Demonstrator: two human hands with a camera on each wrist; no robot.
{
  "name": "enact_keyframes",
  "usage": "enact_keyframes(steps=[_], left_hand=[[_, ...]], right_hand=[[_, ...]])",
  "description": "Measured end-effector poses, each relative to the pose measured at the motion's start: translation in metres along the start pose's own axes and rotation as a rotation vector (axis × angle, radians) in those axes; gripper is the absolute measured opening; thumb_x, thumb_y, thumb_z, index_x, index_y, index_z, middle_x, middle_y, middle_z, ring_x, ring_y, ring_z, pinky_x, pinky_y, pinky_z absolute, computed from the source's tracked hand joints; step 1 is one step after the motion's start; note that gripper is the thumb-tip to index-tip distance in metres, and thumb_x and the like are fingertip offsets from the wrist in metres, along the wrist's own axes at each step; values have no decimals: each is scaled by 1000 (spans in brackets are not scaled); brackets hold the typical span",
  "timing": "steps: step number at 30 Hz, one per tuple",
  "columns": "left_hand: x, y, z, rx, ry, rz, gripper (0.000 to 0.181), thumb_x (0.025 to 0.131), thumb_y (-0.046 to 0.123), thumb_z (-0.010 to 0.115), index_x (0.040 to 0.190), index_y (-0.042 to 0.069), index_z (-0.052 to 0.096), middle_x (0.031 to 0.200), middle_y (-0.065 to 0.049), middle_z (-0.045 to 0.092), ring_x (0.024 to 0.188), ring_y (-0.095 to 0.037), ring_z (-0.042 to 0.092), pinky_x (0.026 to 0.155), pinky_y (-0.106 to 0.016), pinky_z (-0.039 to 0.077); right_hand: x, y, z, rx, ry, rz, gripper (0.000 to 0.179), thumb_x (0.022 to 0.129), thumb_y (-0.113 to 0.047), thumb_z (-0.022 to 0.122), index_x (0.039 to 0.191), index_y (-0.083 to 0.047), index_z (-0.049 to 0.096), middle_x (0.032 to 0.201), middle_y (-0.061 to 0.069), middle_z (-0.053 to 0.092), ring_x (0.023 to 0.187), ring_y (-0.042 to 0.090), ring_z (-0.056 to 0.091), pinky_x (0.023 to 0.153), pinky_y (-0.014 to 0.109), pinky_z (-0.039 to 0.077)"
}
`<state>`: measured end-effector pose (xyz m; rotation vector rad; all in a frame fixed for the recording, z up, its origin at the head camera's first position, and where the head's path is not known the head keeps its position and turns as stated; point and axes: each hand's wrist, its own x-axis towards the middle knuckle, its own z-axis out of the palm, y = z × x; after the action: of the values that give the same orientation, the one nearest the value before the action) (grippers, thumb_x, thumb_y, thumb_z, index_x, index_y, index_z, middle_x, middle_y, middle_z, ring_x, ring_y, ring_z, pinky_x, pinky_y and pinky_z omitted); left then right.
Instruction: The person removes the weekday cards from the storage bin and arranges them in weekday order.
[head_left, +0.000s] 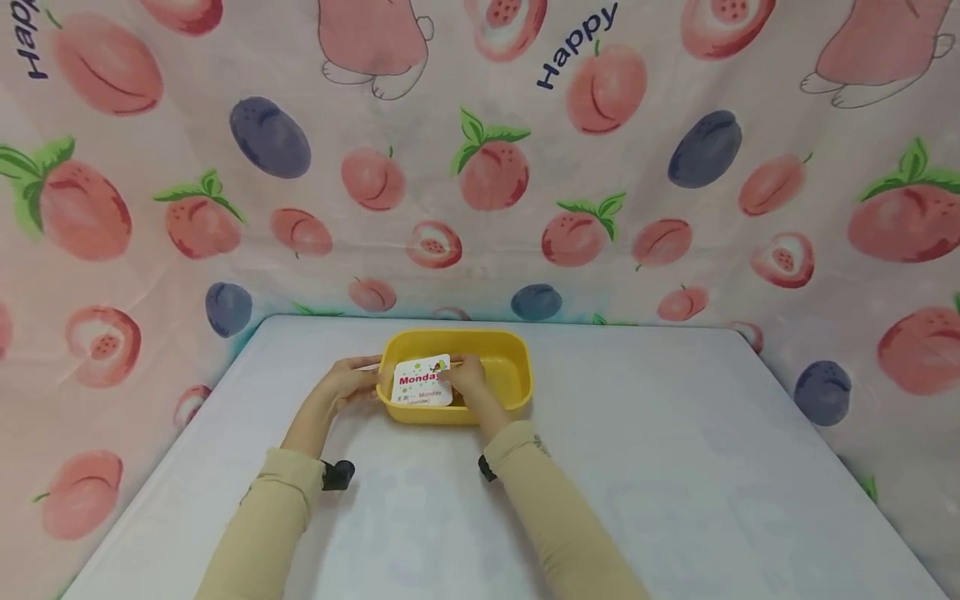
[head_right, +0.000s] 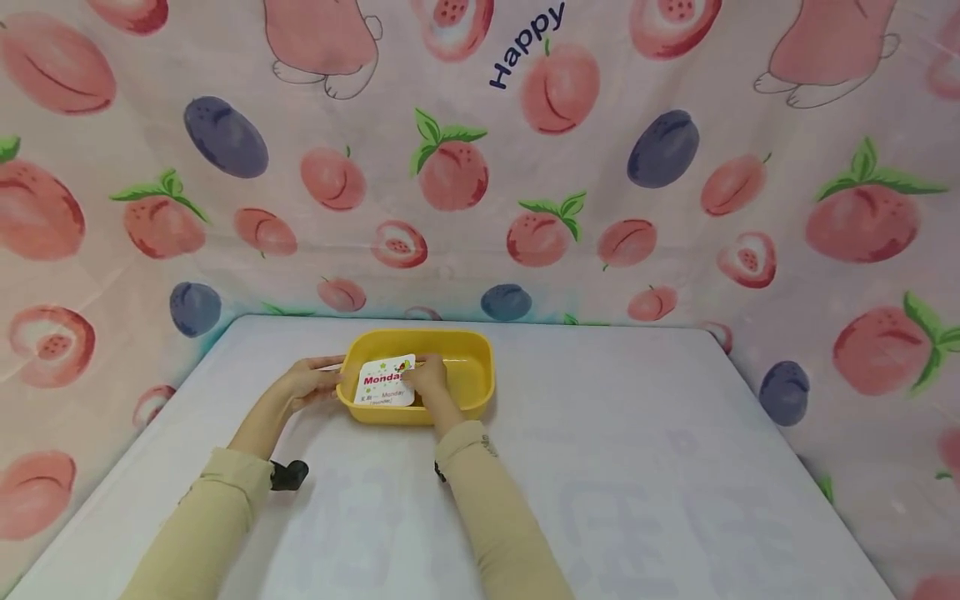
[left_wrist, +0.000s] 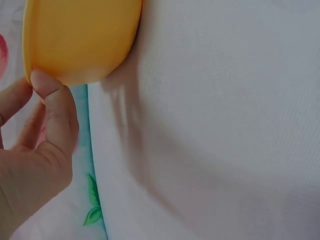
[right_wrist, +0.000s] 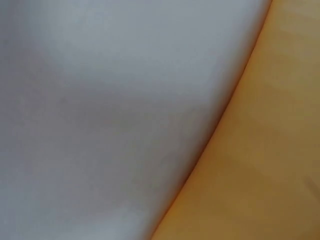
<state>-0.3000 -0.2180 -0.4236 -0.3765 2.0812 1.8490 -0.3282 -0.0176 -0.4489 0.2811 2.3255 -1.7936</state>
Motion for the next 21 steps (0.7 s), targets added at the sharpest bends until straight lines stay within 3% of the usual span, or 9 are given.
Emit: enact_keyframes(steps=[2,6,11,17,21], left_hand=[[0,-1,1,0,7,0,55,93,1,54,144,2,35,139,-21,39,70,-4,56,61,-16,52],[0,-2,1,-6,19,-1,55,93,1,55,144,3,36,135,-20,43,69,-4,56,62,-16,53],[2,-1,1,-8,23,5,54,93,0,54,144,3,36,126,-17,47,65,-4,54,60,-16,52],[1,1,3,-25,12,19,54,92,0,55,143,1,37,116,-13,50,65,-6,54,61,-17,52],[-3,-1,2,-20,12,8,55,92,0,54,144,0,36,112,-12,52,66,-6,55,60,-16,51]], right_hand=[[-2,0,1,-75,25,-53,44,81,6,65,124,3,56,105,18,62,82,20,58,70,28,55],[-3,-1,2,-143,69,-63,44,80,10,60,123,2,57,107,17,61,87,22,54,79,30,54],[-4,-5,0,-158,122,-34,39,84,10,53,120,0,60,110,17,61,90,23,57,81,30,55],[-8,-9,-4,-202,205,-32,35,86,7,54,119,-1,59,105,15,61,88,22,57,78,29,53],[-5,-6,0,-197,196,-37,36,86,6,54,121,-1,58,106,15,62,91,24,59,82,32,53]])
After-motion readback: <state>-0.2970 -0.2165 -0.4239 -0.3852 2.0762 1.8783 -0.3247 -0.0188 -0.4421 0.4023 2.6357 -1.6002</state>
